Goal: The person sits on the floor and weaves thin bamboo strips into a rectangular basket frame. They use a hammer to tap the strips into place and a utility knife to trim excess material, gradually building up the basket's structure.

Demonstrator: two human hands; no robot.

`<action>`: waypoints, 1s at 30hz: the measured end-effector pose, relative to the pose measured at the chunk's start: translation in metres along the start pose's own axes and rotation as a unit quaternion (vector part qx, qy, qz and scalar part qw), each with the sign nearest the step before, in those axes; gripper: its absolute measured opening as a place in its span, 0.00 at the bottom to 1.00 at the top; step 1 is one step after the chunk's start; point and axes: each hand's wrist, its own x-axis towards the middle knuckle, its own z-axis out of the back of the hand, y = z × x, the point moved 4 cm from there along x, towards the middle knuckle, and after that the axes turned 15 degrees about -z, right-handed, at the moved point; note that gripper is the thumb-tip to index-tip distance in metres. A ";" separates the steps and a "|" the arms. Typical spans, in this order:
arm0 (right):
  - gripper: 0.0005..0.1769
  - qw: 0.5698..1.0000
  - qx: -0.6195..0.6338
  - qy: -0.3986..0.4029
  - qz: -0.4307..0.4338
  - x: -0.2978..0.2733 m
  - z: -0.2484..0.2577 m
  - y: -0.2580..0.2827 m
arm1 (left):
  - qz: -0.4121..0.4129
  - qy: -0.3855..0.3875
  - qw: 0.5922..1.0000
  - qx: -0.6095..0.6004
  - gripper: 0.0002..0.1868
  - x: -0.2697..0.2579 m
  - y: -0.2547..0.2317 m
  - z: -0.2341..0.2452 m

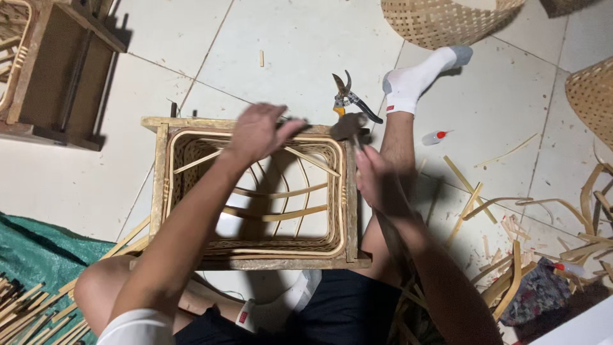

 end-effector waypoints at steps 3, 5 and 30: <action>0.13 0.999 0.005 0.019 0.042 0.012 -0.008 0.018 | 0.109 0.233 0.966 -0.031 0.54 -0.001 0.003 -0.027; 0.13 0.999 -0.021 -0.007 0.034 0.014 -0.007 0.021 | 0.070 0.186 0.980 -0.013 0.55 0.000 -0.002 -0.027; 0.24 0.914 -0.204 -0.342 -0.077 -0.047 0.157 -0.256 | 0.140 -0.149 0.964 -0.168 0.32 -0.087 0.043 0.053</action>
